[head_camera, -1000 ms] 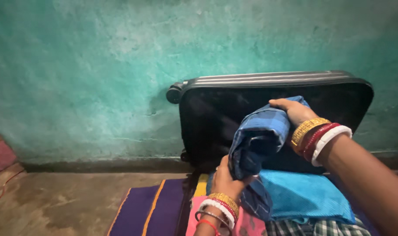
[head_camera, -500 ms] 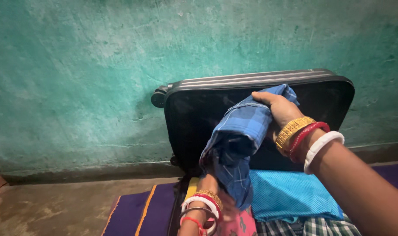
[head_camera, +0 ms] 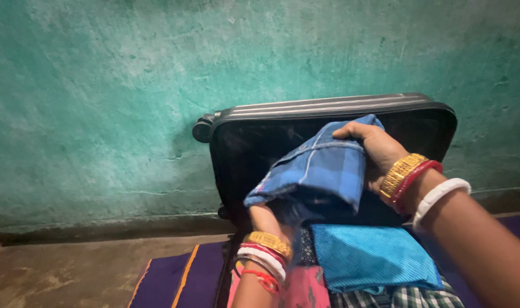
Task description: The person folds clothes including a pink patterned fabric and a blue plaid shirt by hand and places them into a suitcase before closing the lid.
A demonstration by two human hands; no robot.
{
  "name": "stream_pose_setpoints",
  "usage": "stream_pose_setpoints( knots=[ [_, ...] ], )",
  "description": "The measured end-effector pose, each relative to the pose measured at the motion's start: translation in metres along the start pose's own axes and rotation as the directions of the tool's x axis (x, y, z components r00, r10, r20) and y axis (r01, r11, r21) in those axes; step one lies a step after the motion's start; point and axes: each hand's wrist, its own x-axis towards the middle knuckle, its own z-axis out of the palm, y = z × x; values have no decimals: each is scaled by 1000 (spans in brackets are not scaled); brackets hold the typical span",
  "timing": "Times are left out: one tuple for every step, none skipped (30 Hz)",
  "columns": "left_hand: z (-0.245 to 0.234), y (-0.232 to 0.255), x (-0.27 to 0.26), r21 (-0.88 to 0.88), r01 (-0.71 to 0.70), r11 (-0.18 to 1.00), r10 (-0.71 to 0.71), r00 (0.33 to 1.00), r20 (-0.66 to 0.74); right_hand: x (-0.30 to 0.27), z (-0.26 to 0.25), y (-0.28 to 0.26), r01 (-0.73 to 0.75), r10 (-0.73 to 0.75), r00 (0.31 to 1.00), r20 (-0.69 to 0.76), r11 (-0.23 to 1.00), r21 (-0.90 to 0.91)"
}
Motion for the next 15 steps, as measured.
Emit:
stream_pose_setpoints(
  knots=[
    [-9, 3, 12, 0, 3, 1000, -3, 1000, 1, -1, -4, -1, -21, 23, 998, 65, 999, -45],
    [-15, 8, 20, -70, -34, 997, 46, 983, 178, -2, -8, 0, -21, 23, 998, 61, 999, -45],
    [-17, 11, 23, -145, -56, 988, 104, 932, 346, -3, -12, 1, -52, 57, 998, 37, 992, -114],
    [-15, 14, 21, -145, -54, 988, 102, 932, 348, -4, -15, 3, -83, 87, 996, 14, 980, -182],
    [-8, 17, 16, -91, -118, 989, 131, 979, 157, -6, -19, 3, -82, 85, 996, 12, 980, -182],
    [2, 22, 6, -23, -169, 985, 168, 985, -41, -8, -24, 4, -110, 129, 990, 63, 964, -244],
    [13, 27, -4, -23, -170, 985, 169, 985, -42, -9, -30, 6, -134, 175, 978, 112, 943, -306],
    [26, 32, -13, -27, -173, 985, 171, 984, -54, -8, -35, 8, -130, 172, 978, 115, 943, -306],
    [38, 36, -22, -31, -176, 984, 174, 983, -67, -7, -42, 11, -201, 243, 967, 71, 909, -365],
    [46, 39, -31, -31, -175, 984, 172, 983, -69, -7, -51, 16, -278, 315, 949, 20, 865, -418],
    [54, 41, -39, -31, -167, 985, 163, 981, -105, -7, -60, 21, -281, 317, 948, 18, 864, -417],
    [61, 43, -45, -33, -162, 986, 156, 978, -139, -3, -67, 26, -330, 392, 917, 71, 846, -419],
    [67, 43, -49, -35, -162, 986, 155, 978, -140, 0, -72, 30, -376, 464, 877, 123, 823, -425],
    [72, 43, -53, -21, -169, 985, 162, 968, -190, 2, -77, 33, -377, 466, 876, 122, 822, -426],
    [75, 43, -56, -6, -176, 984, 169, 956, -240, 1, -81, 34, -379, 477, 874, 96, 790, -481]
  ],
)
